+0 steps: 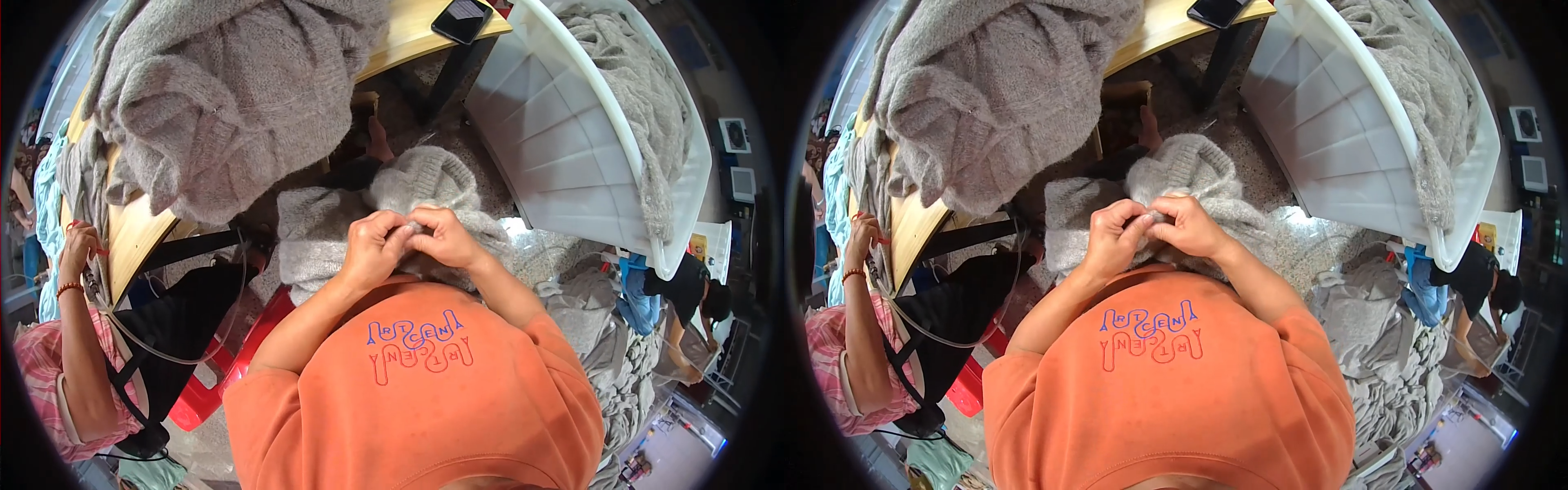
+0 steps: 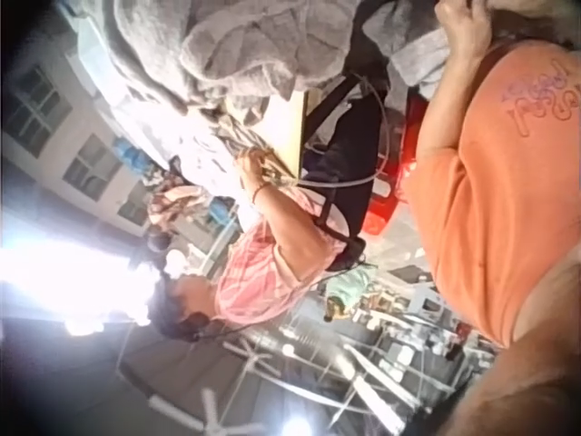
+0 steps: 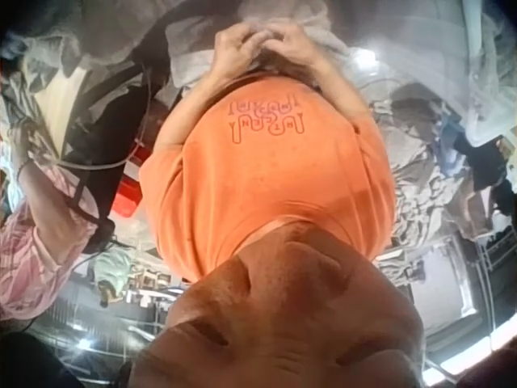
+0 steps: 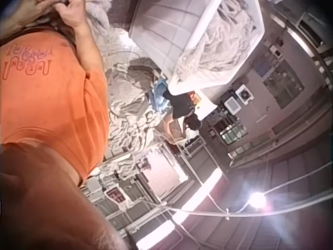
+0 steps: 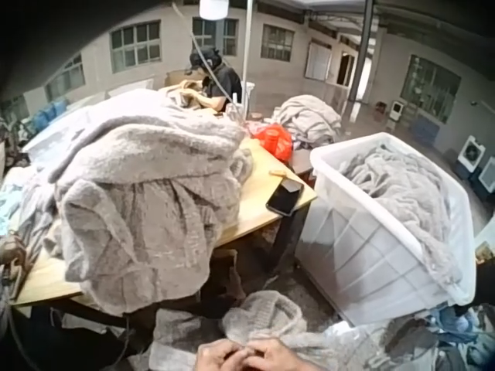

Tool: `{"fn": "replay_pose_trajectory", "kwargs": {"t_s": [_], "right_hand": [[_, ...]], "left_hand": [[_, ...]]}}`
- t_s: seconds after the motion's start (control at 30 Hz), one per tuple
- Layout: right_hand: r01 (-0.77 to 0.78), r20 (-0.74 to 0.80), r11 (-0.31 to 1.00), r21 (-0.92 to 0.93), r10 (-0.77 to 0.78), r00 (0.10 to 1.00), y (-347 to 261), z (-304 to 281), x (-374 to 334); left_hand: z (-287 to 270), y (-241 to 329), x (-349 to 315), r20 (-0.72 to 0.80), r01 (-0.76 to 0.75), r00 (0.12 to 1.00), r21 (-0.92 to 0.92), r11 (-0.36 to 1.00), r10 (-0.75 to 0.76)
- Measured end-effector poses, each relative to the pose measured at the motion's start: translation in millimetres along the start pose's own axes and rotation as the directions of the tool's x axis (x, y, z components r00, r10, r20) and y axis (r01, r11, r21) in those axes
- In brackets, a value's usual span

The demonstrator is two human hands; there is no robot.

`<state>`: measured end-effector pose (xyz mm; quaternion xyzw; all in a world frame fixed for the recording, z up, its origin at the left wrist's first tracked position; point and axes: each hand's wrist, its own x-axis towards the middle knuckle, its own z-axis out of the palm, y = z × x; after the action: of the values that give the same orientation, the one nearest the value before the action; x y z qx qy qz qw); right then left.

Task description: Inspecting and sorting grey fabric garments at a production table.

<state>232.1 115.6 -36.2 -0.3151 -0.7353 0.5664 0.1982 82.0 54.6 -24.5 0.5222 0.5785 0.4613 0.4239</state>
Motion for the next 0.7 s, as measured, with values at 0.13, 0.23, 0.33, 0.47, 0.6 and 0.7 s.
{"fn": "replay_pose_trajectory", "kwargs": {"t_s": [0.13, 0.23, 0.33, 0.47, 0.6, 0.7], "right_hand": [[-0.085, -0.062, 0.918, 0.387, 0.118, 0.991, 1.0, 12.8, 3.3], [-0.041, -0.026, 0.985, 0.165, 0.045, 0.999, -0.4, 13.9, 2.8], [-0.071, -0.081, 0.966, 0.248, 0.094, 0.992, -2.5, 13.1, 0.4], [-0.113, -0.089, 0.938, 0.326, 0.149, 0.985, -3.9, 13.1, -3.5], [-0.081, 0.017, 0.975, 0.206, 0.079, 0.997, -3.5, 8.8, -2.3], [-0.133, 0.160, 0.984, 0.115, 0.114, 0.981, -5.0, -0.1, 0.4]], "left_hand": [[-5.1, 5.1, -4.3, -0.090, -0.259, 0.949, 0.322, 0.911, 0.302], [-5.5, 4.5, -6.2, -0.070, -0.453, 0.854, 0.386, 0.803, 0.516], [-6.7, -0.8, -3.9, -0.062, -0.244, 0.960, 0.297, 0.923, 0.274], [-10.0, -7.9, -4.9, 0.082, -0.202, 0.979, 0.259, 0.945, 0.187], [-4.6, -9.6, -10.9, -0.044, -0.108, 0.992, 0.131, 0.986, 0.114], [0.9, -9.0, -12.6, -0.015, 0.269, 0.958, -0.297, 0.916, -0.286]]}}
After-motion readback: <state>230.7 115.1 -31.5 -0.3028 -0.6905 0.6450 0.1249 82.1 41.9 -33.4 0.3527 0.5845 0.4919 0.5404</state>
